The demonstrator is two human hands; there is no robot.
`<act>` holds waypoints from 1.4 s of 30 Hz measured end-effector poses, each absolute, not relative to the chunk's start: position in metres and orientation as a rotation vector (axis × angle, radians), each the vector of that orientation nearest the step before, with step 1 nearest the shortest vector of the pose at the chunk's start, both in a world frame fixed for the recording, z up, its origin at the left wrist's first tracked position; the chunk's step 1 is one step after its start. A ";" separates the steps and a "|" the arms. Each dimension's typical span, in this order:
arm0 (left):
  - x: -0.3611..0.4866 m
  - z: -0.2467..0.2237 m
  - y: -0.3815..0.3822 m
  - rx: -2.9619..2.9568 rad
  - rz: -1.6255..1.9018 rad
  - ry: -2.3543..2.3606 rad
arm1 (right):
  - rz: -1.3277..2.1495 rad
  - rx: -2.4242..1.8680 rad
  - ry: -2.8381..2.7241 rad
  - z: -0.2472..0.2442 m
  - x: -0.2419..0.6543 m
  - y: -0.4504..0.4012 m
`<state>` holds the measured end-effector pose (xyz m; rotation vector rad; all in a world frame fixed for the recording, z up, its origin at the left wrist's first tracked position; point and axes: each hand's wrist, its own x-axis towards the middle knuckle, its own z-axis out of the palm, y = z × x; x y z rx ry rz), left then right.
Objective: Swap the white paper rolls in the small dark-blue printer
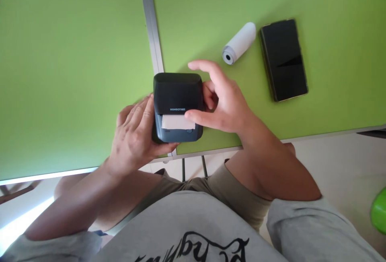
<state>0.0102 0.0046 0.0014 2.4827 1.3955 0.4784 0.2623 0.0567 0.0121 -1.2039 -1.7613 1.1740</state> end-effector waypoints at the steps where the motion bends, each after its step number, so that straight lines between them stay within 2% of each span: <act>1: 0.010 0.001 0.005 2.480 0.477 1.399 | 1.174 -1.189 -1.785 0.013 0.264 0.057; 7: 0.008 0.000 0.004 2.490 0.506 1.392 | 1.023 -1.239 -1.880 0.022 0.264 0.053; 11: 0.008 -0.001 0.004 2.489 0.510 1.393 | 0.822 -1.231 -2.004 0.045 0.259 0.056; 17: 0.009 -0.002 0.004 2.509 0.516 1.395 | 0.709 -1.293 -1.999 0.074 0.252 0.068; 22: 0.008 -0.003 0.004 2.534 0.537 1.384 | 0.572 -1.296 -1.780 0.067 0.248 0.075; 27: 0.007 -0.003 0.004 2.554 0.531 1.371 | 0.556 -1.216 -1.992 0.057 0.246 0.077; 36: 0.006 -0.002 0.005 2.545 0.523 1.350 | 0.395 -1.665 -2.607 0.071 0.229 0.071; 42: 0.005 -0.001 0.006 2.563 0.518 1.346 | 0.505 -1.596 -2.618 0.069 0.228 0.077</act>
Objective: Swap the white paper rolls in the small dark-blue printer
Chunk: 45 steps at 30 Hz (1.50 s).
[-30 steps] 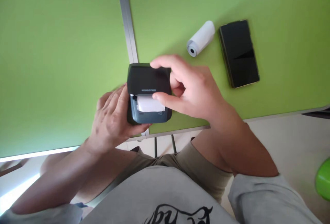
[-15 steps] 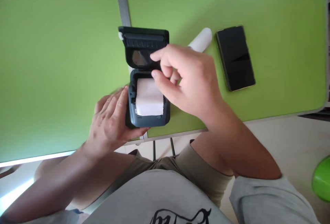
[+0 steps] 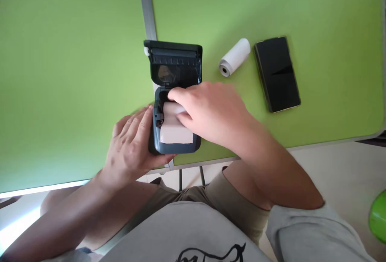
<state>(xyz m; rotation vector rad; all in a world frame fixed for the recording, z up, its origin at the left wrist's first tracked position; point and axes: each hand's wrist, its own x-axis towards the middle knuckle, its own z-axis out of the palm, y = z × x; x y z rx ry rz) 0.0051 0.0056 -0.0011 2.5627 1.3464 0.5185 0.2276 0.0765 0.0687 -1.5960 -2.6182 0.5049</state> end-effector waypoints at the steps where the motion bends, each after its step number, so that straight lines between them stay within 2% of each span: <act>1: 0.005 -0.001 0.006 2.563 0.516 1.345 | 0.552 -1.578 -2.581 0.070 0.229 0.077; 7: 0.005 -0.002 0.006 2.579 0.529 1.341 | 1.191 -1.321 -2.037 0.090 0.255 0.080; 12: 0.007 -0.002 0.006 2.583 0.539 1.346 | 1.266 -1.163 -1.148 0.068 0.270 0.086; 15: 0.006 -0.001 0.006 2.588 0.528 1.352 | 1.148 -1.170 -1.149 0.042 0.275 0.082; 18: 0.006 0.000 0.006 2.586 0.522 1.353 | 0.914 -1.257 -1.381 0.024 0.278 0.072; 22: 0.007 0.000 0.007 2.571 0.526 1.368 | 0.660 -1.394 -1.699 0.020 0.278 0.066; 32: 0.007 -0.001 0.007 2.562 0.535 1.363 | 0.192 -1.440 -2.005 0.008 0.276 0.072; 36: 0.006 0.000 0.008 2.572 0.534 1.357 | 0.181 -1.478 -2.082 0.011 0.274 0.071; 42: 0.006 0.000 0.007 2.552 0.521 1.365 | 0.516 -1.433 -1.975 0.021 0.276 0.065; 45: 0.006 0.001 0.007 2.551 0.525 1.363 | 0.390 -1.332 -1.799 0.020 0.285 0.065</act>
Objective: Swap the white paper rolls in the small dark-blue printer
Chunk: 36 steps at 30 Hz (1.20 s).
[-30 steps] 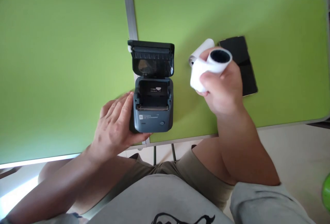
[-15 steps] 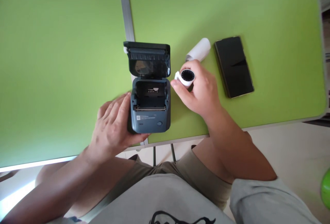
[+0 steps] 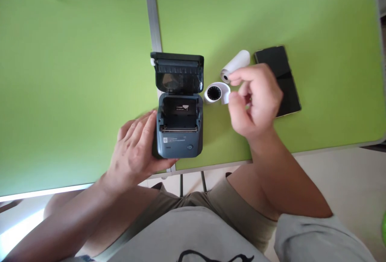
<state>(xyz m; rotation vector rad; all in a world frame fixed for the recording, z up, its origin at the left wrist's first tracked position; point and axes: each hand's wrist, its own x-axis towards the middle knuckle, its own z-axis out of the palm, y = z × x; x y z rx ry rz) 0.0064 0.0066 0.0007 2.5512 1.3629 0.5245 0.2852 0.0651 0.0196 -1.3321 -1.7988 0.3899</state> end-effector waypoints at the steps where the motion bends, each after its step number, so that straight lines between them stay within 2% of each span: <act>1: 0.007 0.001 0.007 2.554 0.526 1.363 | 0.283 -1.362 -1.755 0.019 0.289 0.066; 5: 0.007 0.002 0.007 2.559 0.504 1.370 | -0.056 -1.523 -1.879 0.020 0.301 0.079; 11: 0.006 -0.001 0.006 2.570 0.509 1.368 | 0.150 -1.681 -2.223 0.017 0.300 0.094; 21: 0.006 0.001 0.007 2.578 0.506 1.368 | 0.052 -2.015 -2.237 0.028 0.291 0.089; 30: 0.006 0.000 0.007 2.591 0.534 1.348 | 0.011 -1.875 -2.083 0.017 0.300 0.089; 36: 0.006 0.000 0.007 2.598 0.529 1.350 | -0.188 -1.411 -1.691 0.030 0.302 0.084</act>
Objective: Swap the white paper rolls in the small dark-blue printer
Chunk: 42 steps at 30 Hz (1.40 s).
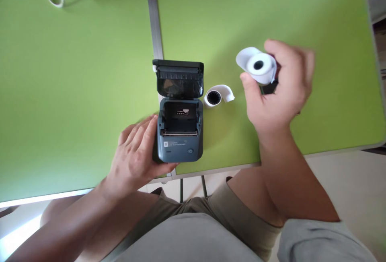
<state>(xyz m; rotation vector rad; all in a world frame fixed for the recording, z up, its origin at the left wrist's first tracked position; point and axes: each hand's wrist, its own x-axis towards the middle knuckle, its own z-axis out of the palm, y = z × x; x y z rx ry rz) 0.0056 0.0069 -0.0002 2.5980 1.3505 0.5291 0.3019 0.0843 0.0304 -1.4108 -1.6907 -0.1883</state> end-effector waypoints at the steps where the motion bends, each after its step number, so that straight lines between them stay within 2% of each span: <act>1: 0.005 0.000 0.007 2.598 0.528 1.349 | -0.182 -1.360 -1.667 0.033 0.300 0.082; 3: 0.005 0.000 0.007 2.594 0.533 1.347 | -0.076 -1.286 -1.611 0.039 0.293 0.076; 8: 0.005 0.000 0.007 2.580 0.533 1.353 | 0.539 -1.111 -1.526 0.035 0.263 0.056; 12: 0.005 0.000 0.006 2.583 0.503 1.357 | 0.814 -1.169 -1.408 0.023 0.250 0.045; 18: 0.004 0.000 0.005 2.588 0.509 1.357 | 0.810 -1.186 -1.280 0.020 0.252 0.044; 22: 0.005 0.000 0.006 2.594 0.521 1.368 | 1.064 -1.078 -1.277 0.026 0.264 0.053; 27: 0.005 -0.001 0.006 2.598 0.515 1.363 | 1.249 -1.243 -1.120 0.042 0.282 0.062; 34: 0.005 -0.001 0.006 2.582 0.529 1.356 | 1.120 -0.987 -0.911 0.047 0.279 0.073; 38: 0.005 -0.003 0.005 2.519 0.581 1.343 | 1.140 -0.823 -0.998 0.044 0.274 0.065; 40: 0.003 -0.002 0.004 2.416 0.667 1.335 | 1.250 -0.685 -1.142 0.042 0.267 0.054; 42: -0.001 0.002 0.005 2.277 0.906 1.282 | 1.326 -0.563 -1.300 0.042 0.255 0.040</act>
